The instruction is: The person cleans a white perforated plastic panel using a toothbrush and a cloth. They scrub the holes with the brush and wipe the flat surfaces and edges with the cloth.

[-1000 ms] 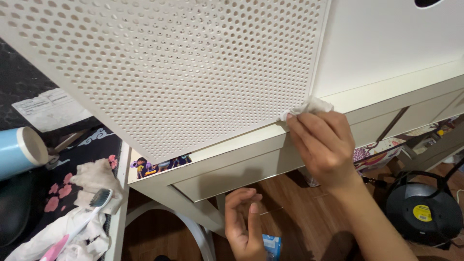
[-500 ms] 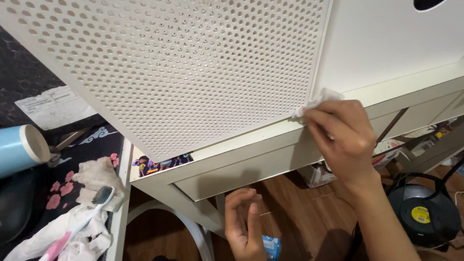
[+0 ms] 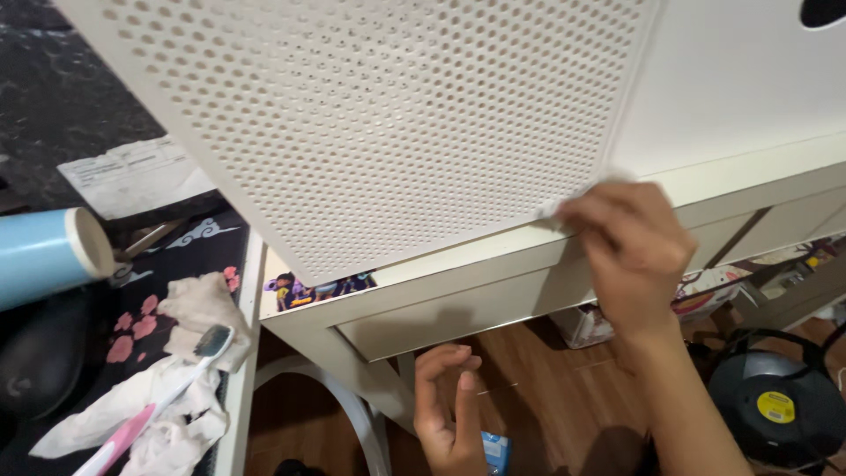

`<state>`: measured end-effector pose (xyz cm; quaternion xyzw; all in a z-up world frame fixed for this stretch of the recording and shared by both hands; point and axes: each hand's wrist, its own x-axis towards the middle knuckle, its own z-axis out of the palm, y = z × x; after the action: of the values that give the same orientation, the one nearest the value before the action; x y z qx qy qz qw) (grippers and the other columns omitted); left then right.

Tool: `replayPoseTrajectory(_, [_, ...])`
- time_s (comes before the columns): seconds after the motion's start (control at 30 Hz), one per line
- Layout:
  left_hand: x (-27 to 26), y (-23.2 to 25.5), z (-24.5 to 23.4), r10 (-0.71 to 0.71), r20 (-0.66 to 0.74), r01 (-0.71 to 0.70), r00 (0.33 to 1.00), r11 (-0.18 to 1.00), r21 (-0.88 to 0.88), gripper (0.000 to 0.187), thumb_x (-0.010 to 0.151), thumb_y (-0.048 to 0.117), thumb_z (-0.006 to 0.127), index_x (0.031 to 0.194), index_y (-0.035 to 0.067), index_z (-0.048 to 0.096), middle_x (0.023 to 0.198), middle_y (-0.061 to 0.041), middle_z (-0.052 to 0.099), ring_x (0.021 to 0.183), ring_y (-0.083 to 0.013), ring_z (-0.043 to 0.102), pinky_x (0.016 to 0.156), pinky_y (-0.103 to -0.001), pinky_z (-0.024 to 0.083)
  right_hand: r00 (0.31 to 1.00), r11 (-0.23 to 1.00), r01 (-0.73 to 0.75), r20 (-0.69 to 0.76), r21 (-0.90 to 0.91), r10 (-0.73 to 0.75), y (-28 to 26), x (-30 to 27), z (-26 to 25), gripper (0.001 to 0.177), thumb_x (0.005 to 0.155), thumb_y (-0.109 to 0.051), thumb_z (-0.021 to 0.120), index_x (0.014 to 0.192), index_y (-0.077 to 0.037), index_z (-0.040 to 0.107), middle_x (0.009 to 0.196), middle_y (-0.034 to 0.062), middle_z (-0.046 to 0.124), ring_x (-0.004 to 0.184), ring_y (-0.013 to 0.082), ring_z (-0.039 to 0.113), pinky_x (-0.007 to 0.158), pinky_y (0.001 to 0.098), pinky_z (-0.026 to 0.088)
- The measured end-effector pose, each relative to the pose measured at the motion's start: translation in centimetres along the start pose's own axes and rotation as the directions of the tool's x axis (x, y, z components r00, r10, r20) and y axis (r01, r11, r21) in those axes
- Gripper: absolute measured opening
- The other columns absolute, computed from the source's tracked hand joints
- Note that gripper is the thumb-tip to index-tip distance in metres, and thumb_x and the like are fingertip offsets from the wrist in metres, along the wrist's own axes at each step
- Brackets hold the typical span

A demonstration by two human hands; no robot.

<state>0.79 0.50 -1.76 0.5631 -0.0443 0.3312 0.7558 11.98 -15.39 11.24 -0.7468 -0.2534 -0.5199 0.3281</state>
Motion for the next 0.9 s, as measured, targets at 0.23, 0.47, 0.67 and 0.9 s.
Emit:
replayPoseTrajectory(0.23, [-0.3, 0.2, -0.5, 0.036, -0.010, -0.036, 0.999, 0.998, -0.057, 0.021, 0.095, -0.006, 0.057, 0.114, -0.003, 0.064, 0.120, -0.017, 0.061, 0.106, -0.0212, 0.062, 0.097, -0.034, 0.050, 0.977, 0.975, 0.194, 0.068, 0.113, -0.202, -3.5, 1.4, 1.7, 0.023, 0.077, 0.007, 0.081, 0.098, -0.001, 0.076, 0.095, 0.0097, 0.070, 0.090, 0.0242, 0.067, 0.077, 0.0354, 0.055])
replayPoseTrajectory(0.47, [-0.2, 0.5, -2.5, -0.044, -0.056, 0.039, 0.997, 0.995, -0.096, 0.019, 0.095, -0.006, 0.057, 0.112, -0.004, 0.064, 0.121, -0.017, 0.060, 0.106, -0.0214, 0.061, 0.090, -0.034, 0.049, 0.940, 0.934, 0.302, 0.104, 0.193, -0.326, -6.5, 2.4, 3.6, 0.020, 0.077, 0.000, 0.079, 0.097, 0.001, 0.076, 0.090, 0.0099, 0.070, 0.084, 0.0246, 0.067, 0.072, 0.0363, 0.053])
replayPoseTrajectory(0.67, [0.5, 1.5, -4.5, 0.062, -0.055, -0.061, 0.997, 0.998, 0.016, 0.021, 0.094, -0.005, 0.057, 0.114, -0.003, 0.064, 0.118, -0.016, 0.062, 0.106, -0.0213, 0.063, 0.099, -0.034, 0.049, 0.915, 0.901, 0.339, 0.127, 0.272, -0.383, -9.6, 2.5, 6.2, 0.021, 0.078, 0.000, 0.073, 0.099, 0.001, 0.074, 0.094, 0.0104, 0.070, 0.088, 0.0271, 0.068, 0.076, 0.0384, 0.054])
replayPoseTrajectory(0.9, [0.5, 3.0, -7.3, 0.078, -0.082, -0.067, 0.994, 0.990, 0.126, 0.020, 0.095, -0.001, 0.058, 0.113, -0.003, 0.065, 0.113, -0.015, 0.064, 0.107, -0.0219, 0.063, 0.101, -0.034, 0.047, 0.874, 0.867, 0.400, 0.161, 0.297, -0.458, -13.2, 3.2, 9.3, 0.021, 0.080, -0.001, 0.071, 0.101, 0.001, 0.073, 0.098, 0.0099, 0.069, 0.092, 0.0265, 0.068, 0.079, 0.0382, 0.053])
